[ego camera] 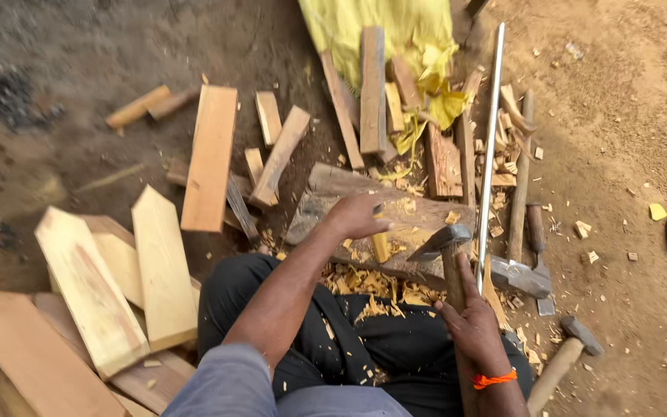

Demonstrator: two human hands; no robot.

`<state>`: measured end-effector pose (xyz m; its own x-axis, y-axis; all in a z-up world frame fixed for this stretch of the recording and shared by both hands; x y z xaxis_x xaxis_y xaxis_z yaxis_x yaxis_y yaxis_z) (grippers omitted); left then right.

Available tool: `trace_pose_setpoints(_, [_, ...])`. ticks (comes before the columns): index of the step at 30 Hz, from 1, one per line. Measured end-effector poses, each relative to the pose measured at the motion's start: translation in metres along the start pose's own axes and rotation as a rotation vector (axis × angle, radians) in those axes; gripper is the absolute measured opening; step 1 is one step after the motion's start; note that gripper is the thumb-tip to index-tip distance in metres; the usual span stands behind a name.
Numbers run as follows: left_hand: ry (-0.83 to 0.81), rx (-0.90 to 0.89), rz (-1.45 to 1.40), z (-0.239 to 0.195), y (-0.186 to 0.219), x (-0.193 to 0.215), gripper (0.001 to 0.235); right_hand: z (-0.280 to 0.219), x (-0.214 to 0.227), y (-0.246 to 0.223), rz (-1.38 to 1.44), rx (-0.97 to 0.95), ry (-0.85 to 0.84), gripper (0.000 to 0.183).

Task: The person sits on the ground and uses a chisel and mallet to carve a small piece of wood held between their legs. They repeatedly strike the chisel to shape the wood, occasionally adjusting its position.

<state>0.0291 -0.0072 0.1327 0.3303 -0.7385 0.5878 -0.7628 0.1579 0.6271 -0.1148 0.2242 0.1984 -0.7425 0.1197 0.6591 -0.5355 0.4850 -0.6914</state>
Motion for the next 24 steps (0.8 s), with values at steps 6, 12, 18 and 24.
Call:
trace_pose_setpoints(6, [0.084,-0.213,-1.283,-0.02,-0.034,0.046,0.068,-0.004,0.002,0.016,-0.005,0.543,0.092,0.106])
trace_pose_setpoints(12, [-0.38,-0.327,-1.306,-0.016,0.003,0.008,0.082,-0.002,0.005,0.029,0.06,0.165,-0.001,0.1])
trace_pose_setpoints(18, [-0.355,-0.155,-1.227,0.025,-0.007,-0.05,0.075,0.006,0.006,0.013,0.073,0.263,0.022,0.099])
trace_pose_setpoints(24, [-0.386,-0.046,-1.378,0.083,-0.06,-0.105,0.078,0.005,-0.008,0.039,0.067,0.306,0.023,0.097])
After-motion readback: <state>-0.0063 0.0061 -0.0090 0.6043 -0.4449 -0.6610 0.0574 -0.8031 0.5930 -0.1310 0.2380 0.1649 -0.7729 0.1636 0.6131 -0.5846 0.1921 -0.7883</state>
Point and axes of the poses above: each hand's wrist, its own z-axis towards the middle knuckle, its own x-axis out of the back of the hand, y = z × x, the point moved 4 cm from there along z, towards the middle knuckle, and after that the axes turned 14 degrees about x, right-handed, at the moved point
